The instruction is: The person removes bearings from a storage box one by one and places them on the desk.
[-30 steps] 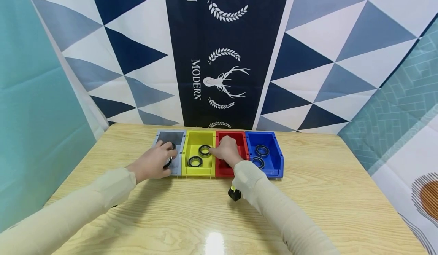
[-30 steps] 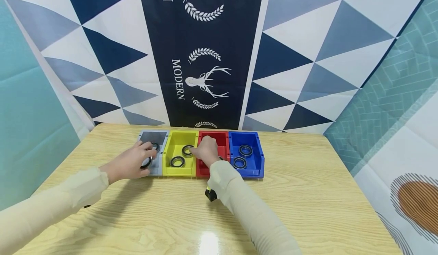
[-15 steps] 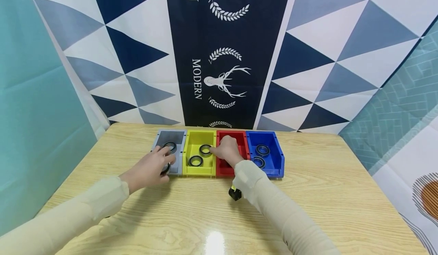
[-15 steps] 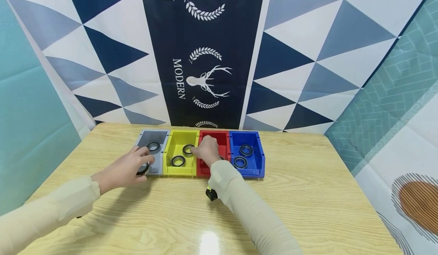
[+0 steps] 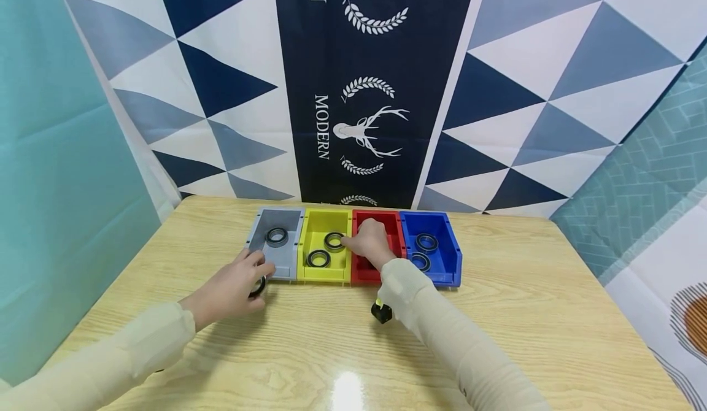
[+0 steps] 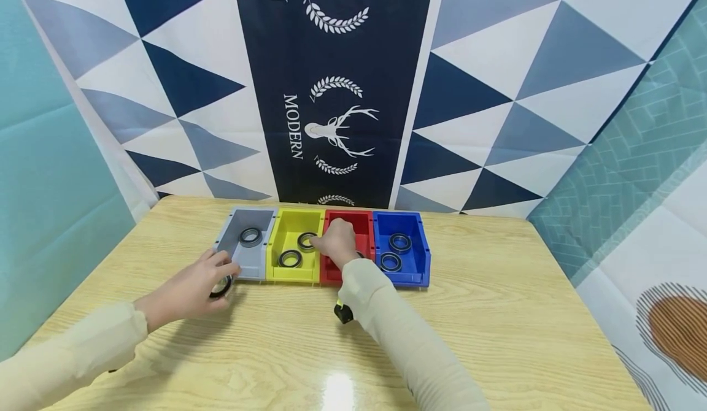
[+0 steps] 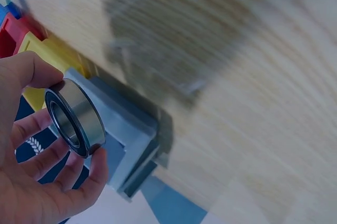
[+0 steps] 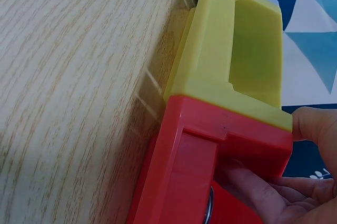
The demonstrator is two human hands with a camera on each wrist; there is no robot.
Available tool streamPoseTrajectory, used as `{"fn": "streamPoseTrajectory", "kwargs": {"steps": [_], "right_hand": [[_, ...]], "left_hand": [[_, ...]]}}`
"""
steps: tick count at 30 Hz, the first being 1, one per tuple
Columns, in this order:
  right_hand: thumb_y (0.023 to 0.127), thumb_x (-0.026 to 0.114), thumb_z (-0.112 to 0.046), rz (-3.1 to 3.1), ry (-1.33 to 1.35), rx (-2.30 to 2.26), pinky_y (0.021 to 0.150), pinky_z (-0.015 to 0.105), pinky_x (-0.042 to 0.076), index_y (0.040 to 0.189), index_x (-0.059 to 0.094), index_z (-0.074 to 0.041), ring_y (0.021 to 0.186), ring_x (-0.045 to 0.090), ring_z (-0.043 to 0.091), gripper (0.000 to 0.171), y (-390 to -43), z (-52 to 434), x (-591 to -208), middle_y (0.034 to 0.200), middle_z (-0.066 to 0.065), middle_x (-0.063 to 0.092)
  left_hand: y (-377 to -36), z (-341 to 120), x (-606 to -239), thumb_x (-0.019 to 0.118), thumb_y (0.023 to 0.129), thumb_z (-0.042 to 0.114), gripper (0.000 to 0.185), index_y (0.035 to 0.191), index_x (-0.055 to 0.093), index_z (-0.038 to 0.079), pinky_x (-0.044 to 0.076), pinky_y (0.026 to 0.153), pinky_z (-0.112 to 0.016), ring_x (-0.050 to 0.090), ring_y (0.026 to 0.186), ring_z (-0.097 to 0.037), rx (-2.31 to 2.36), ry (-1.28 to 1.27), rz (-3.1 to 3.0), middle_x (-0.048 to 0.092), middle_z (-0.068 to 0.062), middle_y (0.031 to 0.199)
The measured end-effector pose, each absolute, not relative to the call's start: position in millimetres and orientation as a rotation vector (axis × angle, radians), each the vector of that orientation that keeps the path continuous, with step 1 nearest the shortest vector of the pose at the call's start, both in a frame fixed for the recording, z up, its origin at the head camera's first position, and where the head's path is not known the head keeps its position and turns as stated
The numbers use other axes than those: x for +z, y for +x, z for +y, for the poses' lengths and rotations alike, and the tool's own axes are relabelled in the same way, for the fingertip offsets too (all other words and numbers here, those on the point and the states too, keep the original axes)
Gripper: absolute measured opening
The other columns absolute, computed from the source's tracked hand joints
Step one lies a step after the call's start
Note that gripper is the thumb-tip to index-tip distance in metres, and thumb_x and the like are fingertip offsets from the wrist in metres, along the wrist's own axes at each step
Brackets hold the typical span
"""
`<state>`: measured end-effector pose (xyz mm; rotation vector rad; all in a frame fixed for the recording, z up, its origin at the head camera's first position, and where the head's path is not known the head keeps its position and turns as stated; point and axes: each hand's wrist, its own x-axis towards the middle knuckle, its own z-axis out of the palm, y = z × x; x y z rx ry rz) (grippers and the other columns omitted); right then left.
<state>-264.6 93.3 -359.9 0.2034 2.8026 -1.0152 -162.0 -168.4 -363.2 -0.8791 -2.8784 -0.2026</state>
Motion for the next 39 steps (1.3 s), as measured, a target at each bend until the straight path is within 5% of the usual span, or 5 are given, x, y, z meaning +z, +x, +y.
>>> {"fn": "streamPoseTrajectory", "kwargs": {"steps": [22, 31, 39], "right_hand": [[0.082, 0.075, -0.031, 2.817, 0.208, -1.041, 0.052, 0.021, 0.038, 0.079, 0.065, -0.006, 0.058, 0.053, 0.017, 0.026, -259, 95, -358, 0.056, 0.002, 0.05], [0.081, 0.075, -0.03, 2.829, 0.193, -1.047, 0.048, 0.02, 0.035, 0.065, 0.059, -0.009, 0.049, 0.047, 0.015, 0.031, -260, 92, -363, 0.05, 0.0, 0.043], [0.082, 0.074, -0.031, 2.822, 0.197, -1.028, 0.049, 0.021, 0.036, 0.073, 0.064, -0.007, 0.052, 0.05, 0.016, 0.027, -263, 93, -362, 0.052, 0.001, 0.046]], "left_hand": [[-153, -197, -381, 0.073, 0.065, 0.01, 0.032, 0.094, 0.059, 0.013, 0.04, 0.063, -0.027, 0.041, 0.082, -0.017, -0.326, -0.767, -2.953, 0.051, 0.001, 0.092], [-155, -202, -393, 0.075, 0.067, 0.013, 0.032, 0.095, 0.059, 0.015, 0.042, 0.066, -0.028, 0.043, 0.084, -0.016, -0.373, -0.734, -2.977, 0.051, 0.003, 0.093], [-158, -197, -398, 0.076, 0.068, 0.013, 0.031, 0.094, 0.06, 0.015, 0.045, 0.071, -0.032, 0.044, 0.081, -0.013, -0.431, -0.756, -2.958, 0.052, 0.003, 0.092]]}}
